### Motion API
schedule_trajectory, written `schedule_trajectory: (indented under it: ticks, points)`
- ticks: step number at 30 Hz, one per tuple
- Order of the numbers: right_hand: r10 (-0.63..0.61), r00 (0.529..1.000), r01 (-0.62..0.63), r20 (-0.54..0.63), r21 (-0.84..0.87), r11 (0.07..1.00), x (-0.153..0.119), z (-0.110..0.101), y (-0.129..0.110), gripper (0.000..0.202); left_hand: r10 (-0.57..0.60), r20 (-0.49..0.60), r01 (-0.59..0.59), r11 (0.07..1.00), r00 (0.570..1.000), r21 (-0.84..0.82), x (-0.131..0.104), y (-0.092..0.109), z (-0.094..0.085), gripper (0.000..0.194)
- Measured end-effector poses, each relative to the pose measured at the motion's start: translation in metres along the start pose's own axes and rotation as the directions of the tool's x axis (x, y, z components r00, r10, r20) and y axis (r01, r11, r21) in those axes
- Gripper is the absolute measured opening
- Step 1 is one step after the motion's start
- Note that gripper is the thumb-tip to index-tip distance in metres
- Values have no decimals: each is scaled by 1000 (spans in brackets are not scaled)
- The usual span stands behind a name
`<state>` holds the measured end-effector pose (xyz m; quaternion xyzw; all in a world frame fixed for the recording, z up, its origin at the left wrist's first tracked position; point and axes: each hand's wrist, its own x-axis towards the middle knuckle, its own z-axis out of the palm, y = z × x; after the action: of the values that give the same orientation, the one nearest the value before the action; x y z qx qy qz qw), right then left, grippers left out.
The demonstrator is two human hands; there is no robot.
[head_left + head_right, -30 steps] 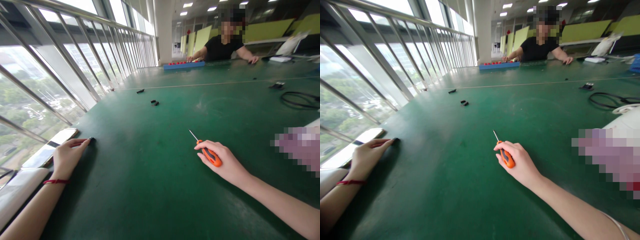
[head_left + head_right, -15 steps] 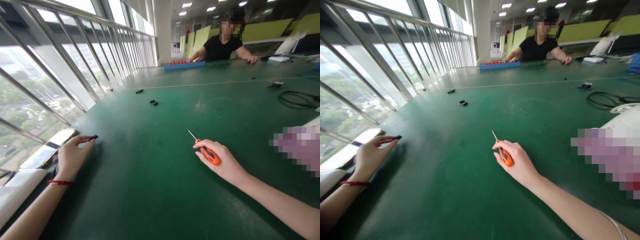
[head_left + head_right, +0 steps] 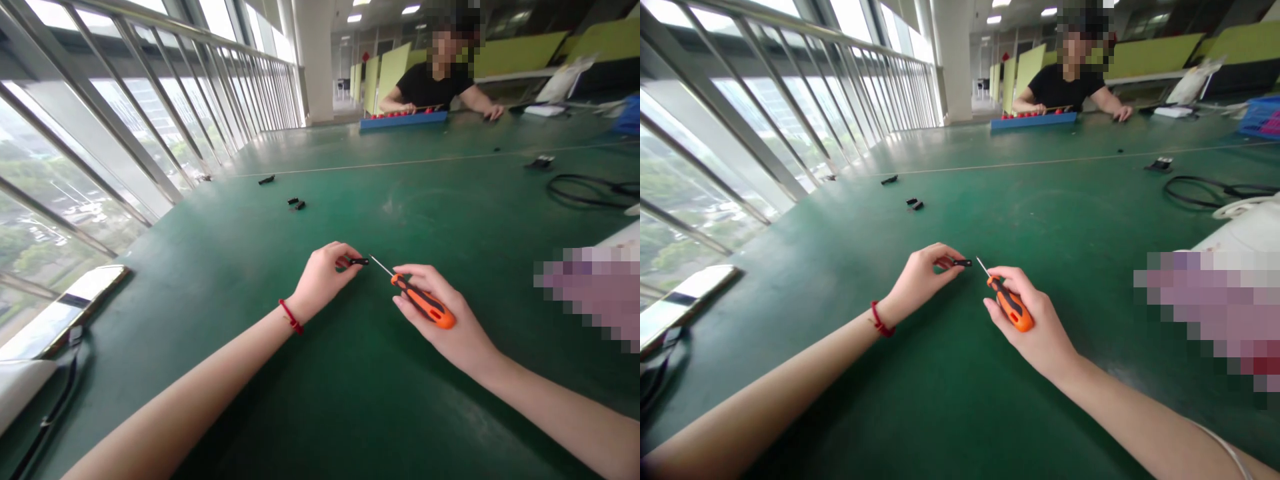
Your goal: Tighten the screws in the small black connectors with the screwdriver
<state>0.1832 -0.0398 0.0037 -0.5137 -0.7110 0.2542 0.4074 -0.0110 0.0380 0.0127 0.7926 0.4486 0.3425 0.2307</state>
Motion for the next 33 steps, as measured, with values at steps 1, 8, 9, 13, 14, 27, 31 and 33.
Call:
schedule_trajectory:
  ticks: [1,8,9,13,14,27,31,33]
  points:
    - [1,1000,-1,-21,14,1000,0,0,0,28,19,2,-19,1000,1000,-7,2,1,7,10]
    - [-100,986,105,-136,25,994,-1,-4,1,17,62,10,-62,998,998,-28,-3,-3,13,7]
    - [-121,978,127,-167,21,992,-2,-5,1,16,55,15,-55,998,998,-21,-4,-3,12,7]
    - [-191,950,190,-249,-26,981,-5,-9,2,13,46,29,-46,999,999,-2,-4,-2,12,7]
    - [-197,948,196,-251,-32,980,-6,-10,2,12,47,28,-47,999,999,1,-4,-2,12,7]
    - [-149,960,163,-235,42,986,-4,-10,2,5,50,24,-51,998,998,45,-5,0,12,8]
    - [-144,958,163,-248,58,985,-4,-10,1,5,60,23,-61,997,998,46,-5,0,12,7]
    - [-140,959,162,-245,72,984,-3,-10,1,5,58,15,-59,997,998,50,-5,-1,12,7]
